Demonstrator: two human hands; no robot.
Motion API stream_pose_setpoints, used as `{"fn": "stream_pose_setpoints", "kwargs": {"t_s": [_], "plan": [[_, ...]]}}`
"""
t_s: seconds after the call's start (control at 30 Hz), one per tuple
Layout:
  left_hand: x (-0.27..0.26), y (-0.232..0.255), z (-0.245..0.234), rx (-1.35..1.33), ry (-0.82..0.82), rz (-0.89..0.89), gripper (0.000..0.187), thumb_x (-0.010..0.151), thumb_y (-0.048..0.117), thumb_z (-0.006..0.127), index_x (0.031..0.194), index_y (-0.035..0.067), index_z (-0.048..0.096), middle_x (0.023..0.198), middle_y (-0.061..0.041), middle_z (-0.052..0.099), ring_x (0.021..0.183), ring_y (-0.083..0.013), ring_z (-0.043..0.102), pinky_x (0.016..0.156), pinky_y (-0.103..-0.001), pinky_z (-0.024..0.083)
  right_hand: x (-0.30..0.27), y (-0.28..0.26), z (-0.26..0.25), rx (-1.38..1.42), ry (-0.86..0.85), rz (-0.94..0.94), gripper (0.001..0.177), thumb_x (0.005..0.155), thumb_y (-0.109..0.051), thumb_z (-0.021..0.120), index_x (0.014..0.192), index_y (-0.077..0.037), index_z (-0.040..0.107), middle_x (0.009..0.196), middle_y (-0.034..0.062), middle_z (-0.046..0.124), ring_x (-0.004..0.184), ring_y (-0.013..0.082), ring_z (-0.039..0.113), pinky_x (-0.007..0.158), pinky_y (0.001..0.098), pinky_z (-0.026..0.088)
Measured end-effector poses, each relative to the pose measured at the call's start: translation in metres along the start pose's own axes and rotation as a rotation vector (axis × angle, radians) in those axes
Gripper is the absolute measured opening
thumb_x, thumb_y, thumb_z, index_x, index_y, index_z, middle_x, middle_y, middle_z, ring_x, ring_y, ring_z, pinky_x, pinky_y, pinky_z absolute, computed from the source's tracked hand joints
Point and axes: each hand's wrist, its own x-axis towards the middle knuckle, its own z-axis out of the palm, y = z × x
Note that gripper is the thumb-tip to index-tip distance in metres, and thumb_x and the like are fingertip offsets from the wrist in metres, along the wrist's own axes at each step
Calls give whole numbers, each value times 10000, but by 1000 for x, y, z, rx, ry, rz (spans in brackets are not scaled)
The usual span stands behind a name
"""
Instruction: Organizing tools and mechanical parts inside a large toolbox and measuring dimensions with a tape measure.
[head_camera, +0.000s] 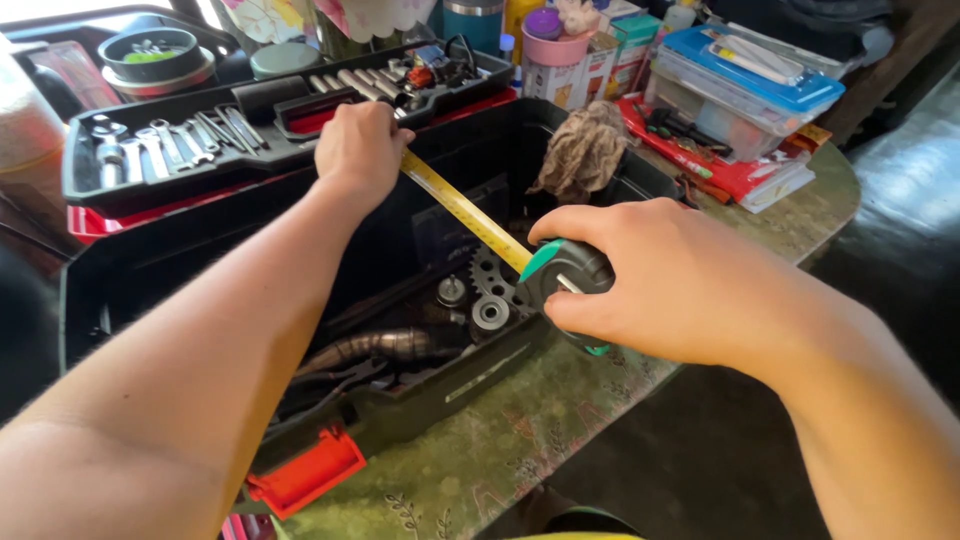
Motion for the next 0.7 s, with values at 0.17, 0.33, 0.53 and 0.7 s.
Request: {"fn": "stream_pose_setpoints", "kwargs": {"t_s": [0.17,0.33,0.53,0.7], "plan": [[1,-7,8,13,26,28,262,898,340,802,886,79,781,884,-194,729,825,-423,700,711,-510,562,-17,1,4,-42,-29,20,519,758,-426,770,1256,-304,691,831,77,769,803,252,747,753,402,552],[-1,-7,9,22,50,47,264,919,357,796,895,94,792,866,-194,728,808,-428,699,708,-515,559,-24,12,12,6,22,-57,477,752,-393,741,1204,-251,687,811,98,743,790,282,721,730,425,537],[-1,-11,10,24,53,50,238,935,341,768,926,105,797,871,-187,735,808,-421,701,741,-500,564,-42,2,6,-19,-71,10,439,779,-379,728,1188,-231,672,780,110,714,794,300,711,732,445,528],[1,-13,12,34,38,49,238,943,344,757,943,110,802,883,-193,736,818,-425,698,758,-503,562,-47,24,21,13,16,-87,481,775,-366,706,1235,-235,653,869,93,709,843,313,702,753,450,531]]}}
